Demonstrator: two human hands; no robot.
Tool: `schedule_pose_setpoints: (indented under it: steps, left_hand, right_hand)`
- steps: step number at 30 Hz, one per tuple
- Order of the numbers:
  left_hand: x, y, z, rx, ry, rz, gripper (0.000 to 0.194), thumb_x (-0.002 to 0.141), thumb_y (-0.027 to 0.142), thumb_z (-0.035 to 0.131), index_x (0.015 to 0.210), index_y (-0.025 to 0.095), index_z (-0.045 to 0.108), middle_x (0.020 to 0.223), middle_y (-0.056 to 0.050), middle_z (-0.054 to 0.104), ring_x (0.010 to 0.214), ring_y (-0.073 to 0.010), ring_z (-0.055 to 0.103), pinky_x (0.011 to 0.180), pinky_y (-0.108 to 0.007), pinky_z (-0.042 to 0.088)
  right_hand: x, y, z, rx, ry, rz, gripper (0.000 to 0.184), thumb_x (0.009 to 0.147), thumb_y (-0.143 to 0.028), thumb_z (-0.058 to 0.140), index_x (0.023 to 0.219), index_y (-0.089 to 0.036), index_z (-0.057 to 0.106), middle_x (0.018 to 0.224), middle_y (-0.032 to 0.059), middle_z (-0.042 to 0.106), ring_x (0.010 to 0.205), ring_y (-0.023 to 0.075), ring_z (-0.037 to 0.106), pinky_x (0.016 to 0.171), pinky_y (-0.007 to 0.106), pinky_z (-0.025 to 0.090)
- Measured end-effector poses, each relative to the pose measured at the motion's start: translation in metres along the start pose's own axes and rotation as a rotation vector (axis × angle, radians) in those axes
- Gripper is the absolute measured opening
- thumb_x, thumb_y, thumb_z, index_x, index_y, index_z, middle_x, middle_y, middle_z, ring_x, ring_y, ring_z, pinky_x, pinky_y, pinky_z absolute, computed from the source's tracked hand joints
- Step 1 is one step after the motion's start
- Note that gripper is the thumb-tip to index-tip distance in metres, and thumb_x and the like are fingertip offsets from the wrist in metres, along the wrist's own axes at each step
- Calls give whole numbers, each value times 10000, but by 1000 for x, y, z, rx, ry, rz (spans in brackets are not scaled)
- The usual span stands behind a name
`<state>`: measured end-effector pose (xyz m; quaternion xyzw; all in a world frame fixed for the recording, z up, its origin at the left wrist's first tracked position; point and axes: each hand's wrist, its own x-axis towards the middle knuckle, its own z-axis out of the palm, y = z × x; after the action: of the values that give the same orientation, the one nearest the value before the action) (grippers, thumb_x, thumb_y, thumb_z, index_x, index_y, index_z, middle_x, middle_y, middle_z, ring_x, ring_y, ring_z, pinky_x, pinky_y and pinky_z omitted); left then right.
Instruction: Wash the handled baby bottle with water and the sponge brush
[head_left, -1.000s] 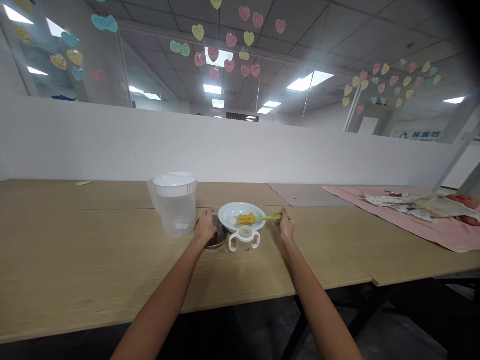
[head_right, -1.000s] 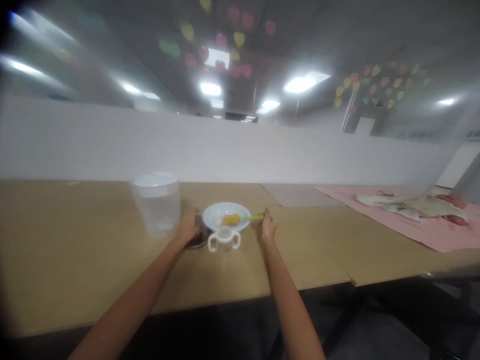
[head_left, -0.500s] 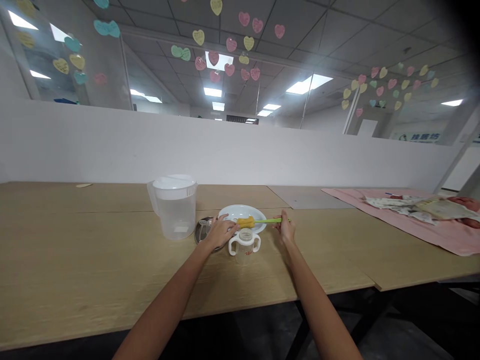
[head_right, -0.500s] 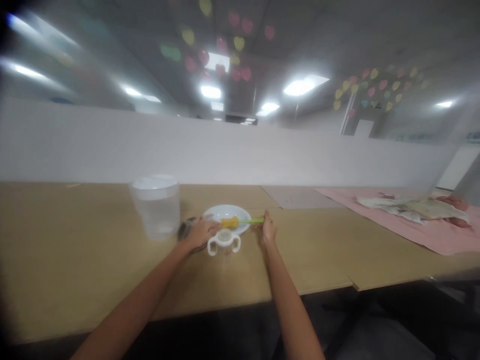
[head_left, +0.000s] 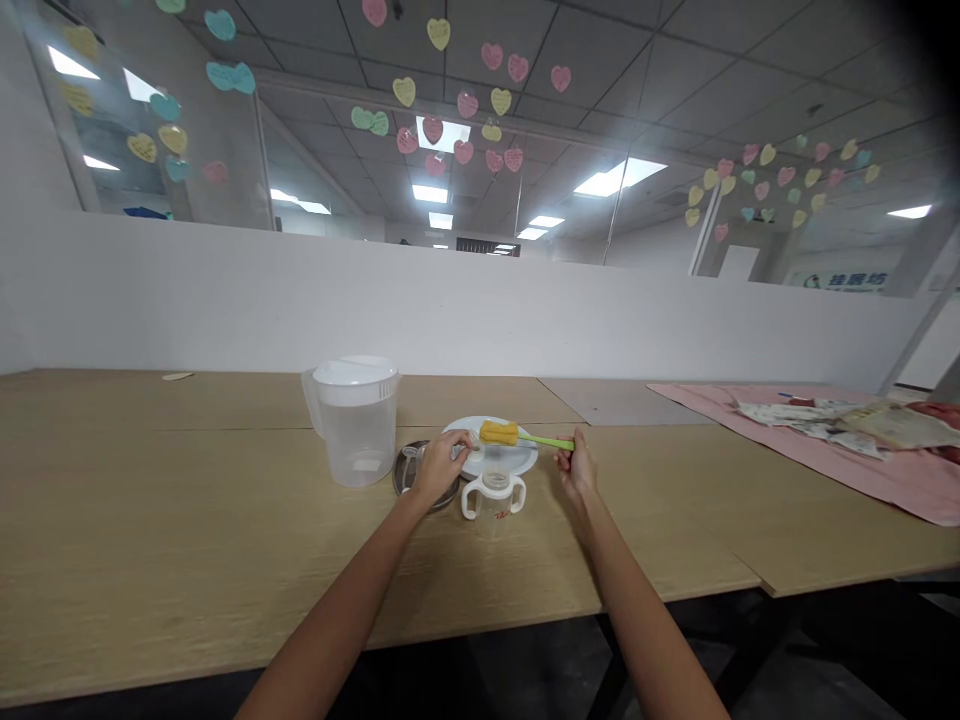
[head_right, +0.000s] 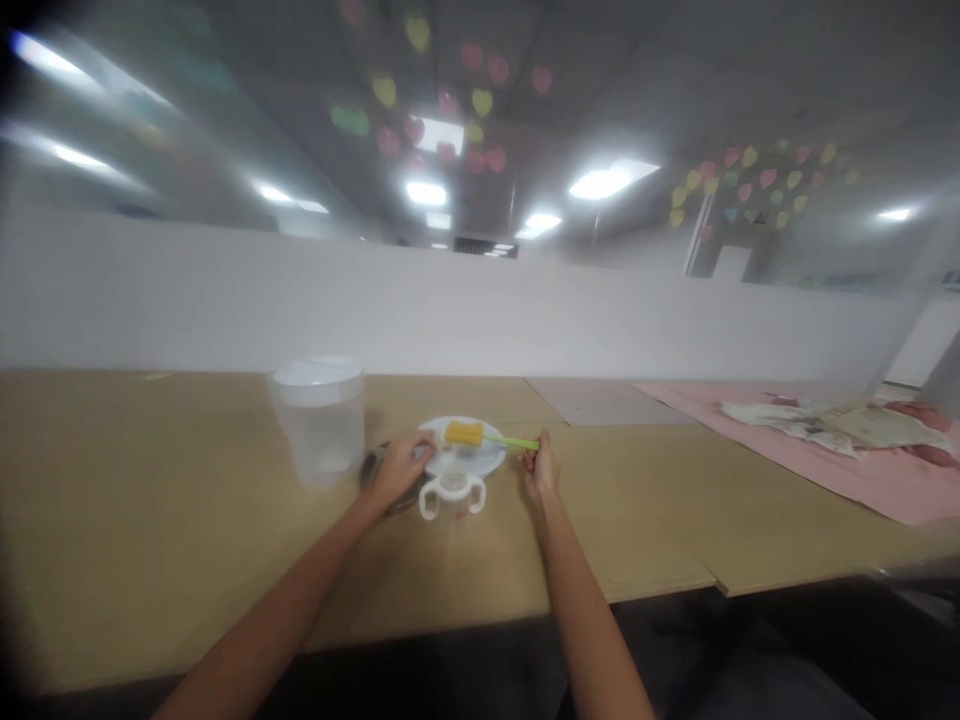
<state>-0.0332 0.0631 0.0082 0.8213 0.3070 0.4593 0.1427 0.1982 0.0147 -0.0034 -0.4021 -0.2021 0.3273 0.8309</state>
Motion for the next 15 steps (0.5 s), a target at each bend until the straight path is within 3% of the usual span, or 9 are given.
schedule_pose_setpoints:
  steps: [8, 15]
  left_hand:
    - [-3, 5, 1, -100, -4, -100, 201, 775, 257, 523, 936, 209, 634, 963, -30, 668, 909, -167, 607, 847, -300, 448]
    - [-2, 8, 5, -322, 55, -144, 243, 758, 277, 552, 961, 184, 646, 1013, -57, 658, 913, -173, 615, 842, -306, 474]
  right_hand:
    - [2, 5, -2, -103, -77, -51, 381, 708, -536, 558, 606, -173, 509, 350, -114, 254, 299, 41, 238, 364, 181, 395]
    - [1, 3, -2, -25, -91, 36, 347, 782, -460, 509, 582, -182, 455, 368, -108, 257, 296, 26, 187, 338, 145, 348]
